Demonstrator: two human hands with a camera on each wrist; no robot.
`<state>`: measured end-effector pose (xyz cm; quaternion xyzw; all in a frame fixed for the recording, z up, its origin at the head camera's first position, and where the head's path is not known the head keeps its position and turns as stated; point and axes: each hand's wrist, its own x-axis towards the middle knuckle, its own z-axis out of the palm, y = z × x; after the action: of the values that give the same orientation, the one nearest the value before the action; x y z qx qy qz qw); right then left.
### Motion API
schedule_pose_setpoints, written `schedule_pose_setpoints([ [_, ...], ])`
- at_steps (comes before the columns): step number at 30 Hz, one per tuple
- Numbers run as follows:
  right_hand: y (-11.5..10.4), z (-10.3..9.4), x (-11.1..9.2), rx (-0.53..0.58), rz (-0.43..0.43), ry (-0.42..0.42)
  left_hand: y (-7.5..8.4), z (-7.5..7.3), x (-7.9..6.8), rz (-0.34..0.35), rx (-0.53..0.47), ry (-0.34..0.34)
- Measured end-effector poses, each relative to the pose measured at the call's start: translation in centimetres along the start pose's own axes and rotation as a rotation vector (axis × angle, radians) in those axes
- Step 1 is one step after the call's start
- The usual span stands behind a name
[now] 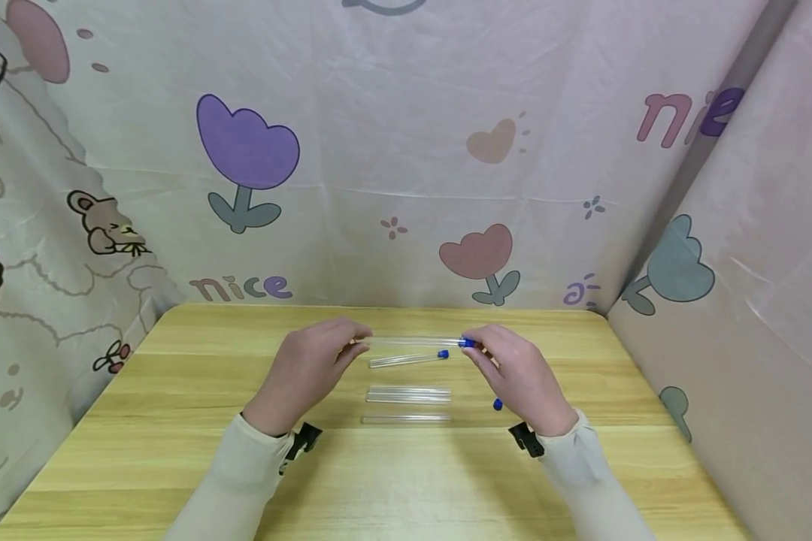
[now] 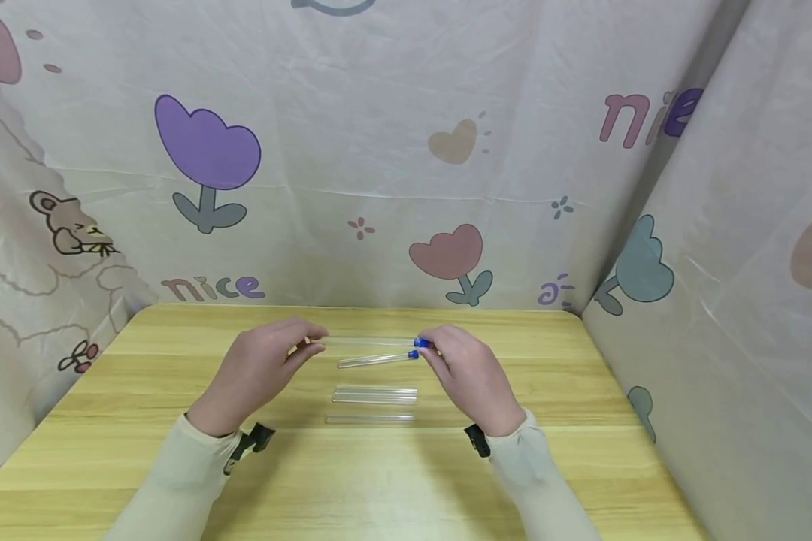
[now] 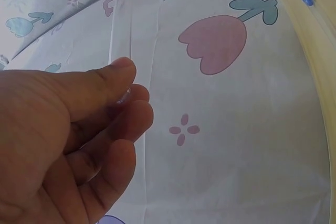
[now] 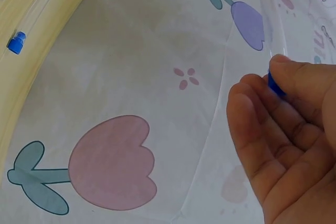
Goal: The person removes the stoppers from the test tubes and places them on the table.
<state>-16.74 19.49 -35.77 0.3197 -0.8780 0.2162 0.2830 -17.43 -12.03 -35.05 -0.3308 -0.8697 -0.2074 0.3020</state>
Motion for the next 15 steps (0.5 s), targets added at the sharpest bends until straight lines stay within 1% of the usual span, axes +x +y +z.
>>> schedule_pose_setpoints([
  [9,0.19,-0.1,0.01,0.041,-0.075,-0.001,-0.4,0.16,-0.14,0.047,0.01,0.052],
  [15,0.36,-0.08,0.05,0.044,-0.108,0.031,-0.39,0.11,-0.13,0.048,0.017,0.065],
])
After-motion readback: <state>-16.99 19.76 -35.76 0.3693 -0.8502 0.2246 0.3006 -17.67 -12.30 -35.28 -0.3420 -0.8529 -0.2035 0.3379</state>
